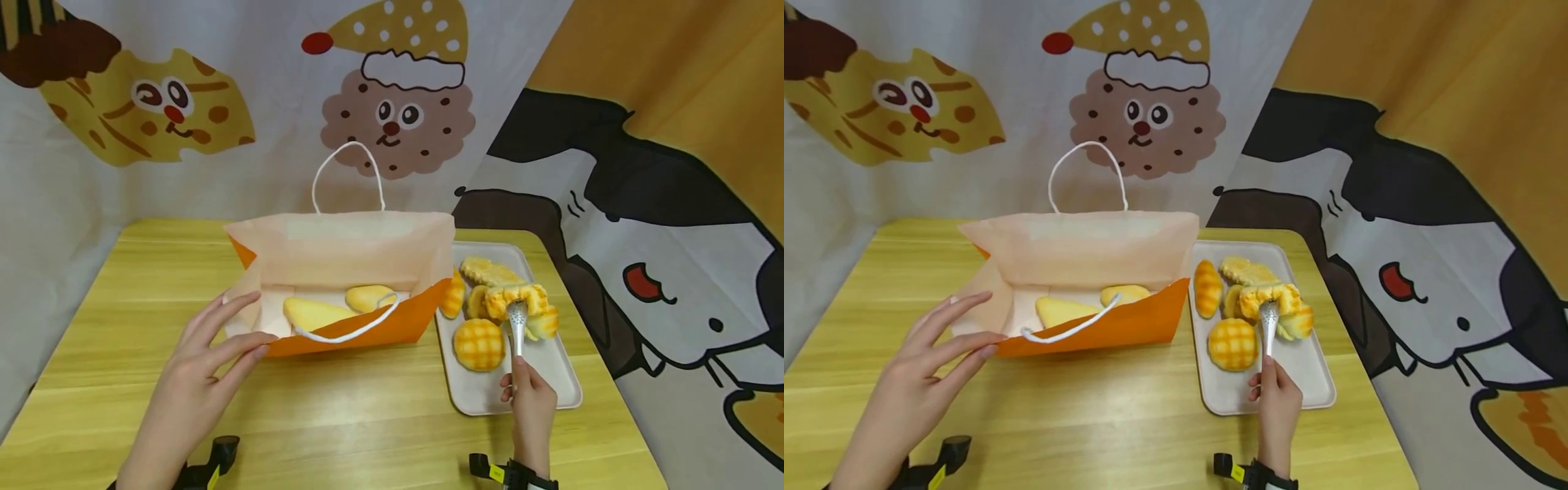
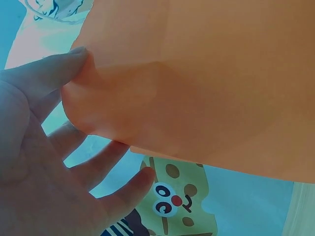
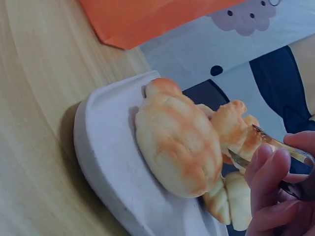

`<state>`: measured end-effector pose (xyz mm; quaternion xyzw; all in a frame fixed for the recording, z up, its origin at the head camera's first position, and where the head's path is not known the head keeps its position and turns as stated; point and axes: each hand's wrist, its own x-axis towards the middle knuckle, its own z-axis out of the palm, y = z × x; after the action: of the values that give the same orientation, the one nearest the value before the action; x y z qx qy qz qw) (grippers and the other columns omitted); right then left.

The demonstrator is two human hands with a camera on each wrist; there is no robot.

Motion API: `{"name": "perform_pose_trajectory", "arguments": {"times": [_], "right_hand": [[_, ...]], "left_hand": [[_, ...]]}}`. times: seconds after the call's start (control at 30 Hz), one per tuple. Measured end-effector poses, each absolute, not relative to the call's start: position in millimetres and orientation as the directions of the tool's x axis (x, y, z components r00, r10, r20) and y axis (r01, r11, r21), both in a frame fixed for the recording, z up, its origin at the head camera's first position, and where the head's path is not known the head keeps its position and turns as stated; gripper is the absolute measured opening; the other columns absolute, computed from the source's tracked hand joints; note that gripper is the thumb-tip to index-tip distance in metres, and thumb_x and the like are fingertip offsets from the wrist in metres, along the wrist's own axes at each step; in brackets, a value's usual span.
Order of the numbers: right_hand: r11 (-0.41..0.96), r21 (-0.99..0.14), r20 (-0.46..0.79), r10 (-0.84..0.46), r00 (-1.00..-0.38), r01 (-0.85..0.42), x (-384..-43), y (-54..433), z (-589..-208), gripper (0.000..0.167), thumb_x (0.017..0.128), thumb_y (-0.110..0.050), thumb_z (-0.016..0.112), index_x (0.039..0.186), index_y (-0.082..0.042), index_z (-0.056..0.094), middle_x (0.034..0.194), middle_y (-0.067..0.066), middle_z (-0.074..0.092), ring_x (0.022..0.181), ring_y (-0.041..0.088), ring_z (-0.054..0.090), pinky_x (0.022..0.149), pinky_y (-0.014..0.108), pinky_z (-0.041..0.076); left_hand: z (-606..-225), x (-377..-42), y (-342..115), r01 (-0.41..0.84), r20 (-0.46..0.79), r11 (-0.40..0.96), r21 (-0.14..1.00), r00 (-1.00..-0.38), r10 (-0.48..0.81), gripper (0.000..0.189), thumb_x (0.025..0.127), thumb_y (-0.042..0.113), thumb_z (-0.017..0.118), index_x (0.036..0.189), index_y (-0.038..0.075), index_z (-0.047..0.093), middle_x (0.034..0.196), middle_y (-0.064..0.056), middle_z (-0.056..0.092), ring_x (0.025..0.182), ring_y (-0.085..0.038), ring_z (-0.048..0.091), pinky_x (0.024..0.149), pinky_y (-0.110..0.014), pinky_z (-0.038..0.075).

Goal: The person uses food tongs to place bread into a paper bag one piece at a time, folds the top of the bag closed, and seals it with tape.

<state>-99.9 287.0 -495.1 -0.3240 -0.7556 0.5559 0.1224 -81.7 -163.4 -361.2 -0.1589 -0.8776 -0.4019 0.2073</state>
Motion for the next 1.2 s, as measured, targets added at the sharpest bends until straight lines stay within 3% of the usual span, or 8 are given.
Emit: {"name": "perform_pose_trajectory", "arguments": {"times": [0.13,0.4,0.67,0.83,1.2], "right_hand": [[0.08,-0.944,-0.197,0.639,-0.743,0.32,-98.0,307.5,-516.8,0.056,0.076,-0.053,0.061,0.104,-0.004,0.062,0.064,0.008,0.058,0.043,0.015,0.048,0.032,0.038,0.03],[0.065,-0.933,-0.231,0.644,-0.729,0.353,-83.2,275.5,-474.6,0.053,0.082,-0.046,0.059,0.106,0.001,0.06,0.06,0.003,0.056,0.043,0.012,0.046,0.038,0.025,0.037],[0.059,-0.968,-0.157,0.616,-0.772,0.244,-79.1,286.5,-479.6,0.05,0.082,-0.042,0.06,0.11,0.0,0.059,0.06,0.004,0.057,0.043,0.011,0.046,0.038,0.025,0.042],[0.048,-0.969,-0.156,0.636,-0.755,0.241,-74.1,278.0,-459.9,0.044,0.083,-0.041,0.06,0.106,-0.004,0.06,0.06,0.003,0.056,0.042,0.011,0.044,0.036,0.024,0.037],[0.046,-0.995,-0.033,0.689,-0.724,0.089,-71.9,256.3,-416.0,0.039,0.083,-0.033,0.061,0.101,0.002,0.06,0.057,0.005,0.053,0.039,0.015,0.041,0.034,0.028,0.026]], "left_hand": [[-360.9,-83.1,-163.5,0.481,0.535,0.616,0.625,-0.837,0.111,0.029,0.068,-0.001,0.074,0.09,0.018,0.07,0.13,-0.005,0.047,0.128,-0.03,0.027,0.105,-0.044,0.023],[-361.4,-76.4,-170.0,0.441,0.5,0.626,0.643,-0.861,0.093,0.031,0.068,0.0,0.074,0.091,0.019,0.07,0.132,-0.002,0.045,0.129,-0.028,0.024,0.105,-0.043,0.023],[-363.7,-80.9,-168.6,0.505,0.562,0.611,0.61,-0.819,0.116,0.022,0.072,0.007,0.073,0.09,0.019,0.07,0.13,-0.006,0.047,0.127,-0.032,0.028,0.106,-0.042,0.022],[-362.8,-79.5,-167.5,0.488,0.538,0.621,0.613,-0.834,0.124,0.027,0.069,0.003,0.074,0.09,0.02,0.07,0.13,-0.004,0.047,0.127,-0.031,0.027,0.106,-0.042,0.022],[-360.9,-80.0,-165.6,0.494,0.542,0.611,0.619,-0.832,0.122,0.03,0.068,0.001,0.074,0.089,0.021,0.07,0.13,-0.004,0.047,0.127,-0.03,0.027,0.106,-0.039,0.021]]}}
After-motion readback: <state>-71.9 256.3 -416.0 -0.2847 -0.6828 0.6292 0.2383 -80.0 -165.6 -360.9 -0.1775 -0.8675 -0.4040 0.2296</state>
